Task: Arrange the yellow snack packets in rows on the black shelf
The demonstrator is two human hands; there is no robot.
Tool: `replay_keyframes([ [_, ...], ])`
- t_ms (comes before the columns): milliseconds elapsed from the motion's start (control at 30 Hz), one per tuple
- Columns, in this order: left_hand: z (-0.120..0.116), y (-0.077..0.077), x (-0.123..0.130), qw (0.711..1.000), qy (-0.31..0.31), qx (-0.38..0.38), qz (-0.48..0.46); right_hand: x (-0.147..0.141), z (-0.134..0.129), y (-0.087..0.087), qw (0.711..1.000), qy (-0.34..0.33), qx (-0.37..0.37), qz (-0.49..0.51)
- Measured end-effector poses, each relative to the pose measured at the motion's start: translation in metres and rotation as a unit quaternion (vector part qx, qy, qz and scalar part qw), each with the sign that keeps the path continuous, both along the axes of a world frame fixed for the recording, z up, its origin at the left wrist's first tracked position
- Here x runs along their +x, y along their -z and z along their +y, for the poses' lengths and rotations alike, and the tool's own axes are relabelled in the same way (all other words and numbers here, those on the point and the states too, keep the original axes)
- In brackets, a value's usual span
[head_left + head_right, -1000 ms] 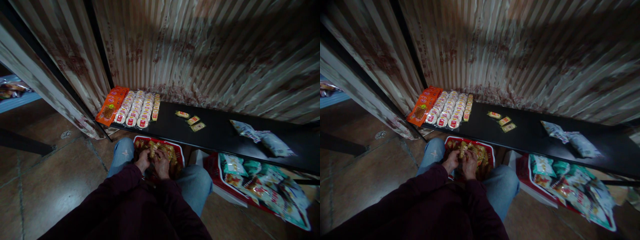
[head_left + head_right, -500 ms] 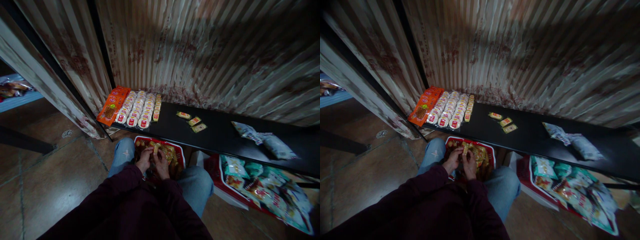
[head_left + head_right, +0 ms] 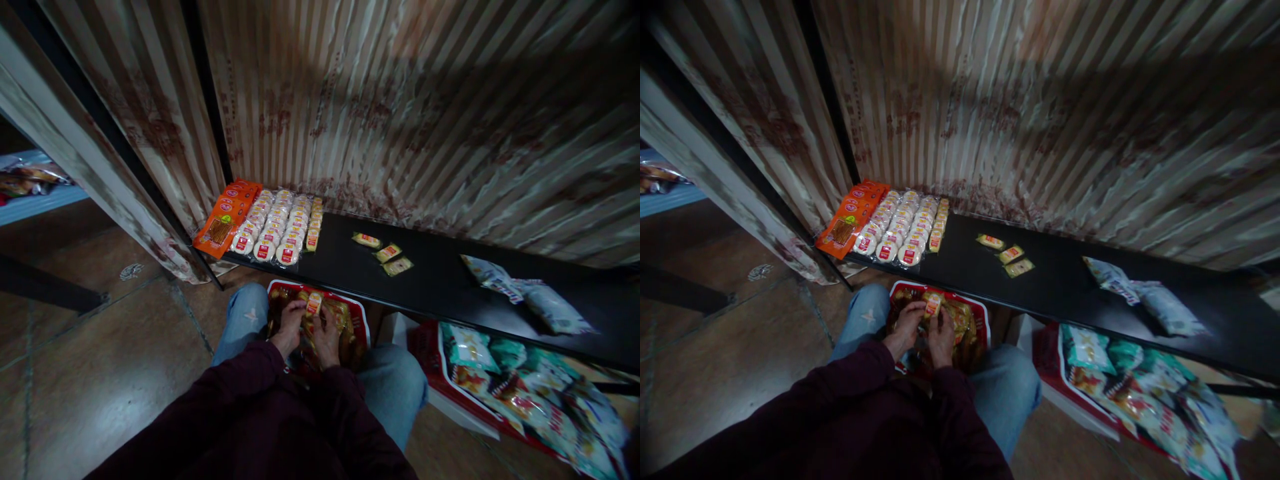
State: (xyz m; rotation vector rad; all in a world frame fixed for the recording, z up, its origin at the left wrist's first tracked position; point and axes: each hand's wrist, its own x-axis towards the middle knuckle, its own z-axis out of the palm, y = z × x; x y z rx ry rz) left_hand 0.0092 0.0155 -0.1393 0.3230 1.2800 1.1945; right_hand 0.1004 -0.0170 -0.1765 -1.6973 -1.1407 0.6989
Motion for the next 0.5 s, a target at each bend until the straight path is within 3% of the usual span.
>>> replay_keyframes([
  [500, 0.012, -0.036, 0.000, 0.991, 0.043, 0.093, 0.090, -0.007, 0.020, -0.043, 0.999, 0.011, -0.004, -0.042],
])
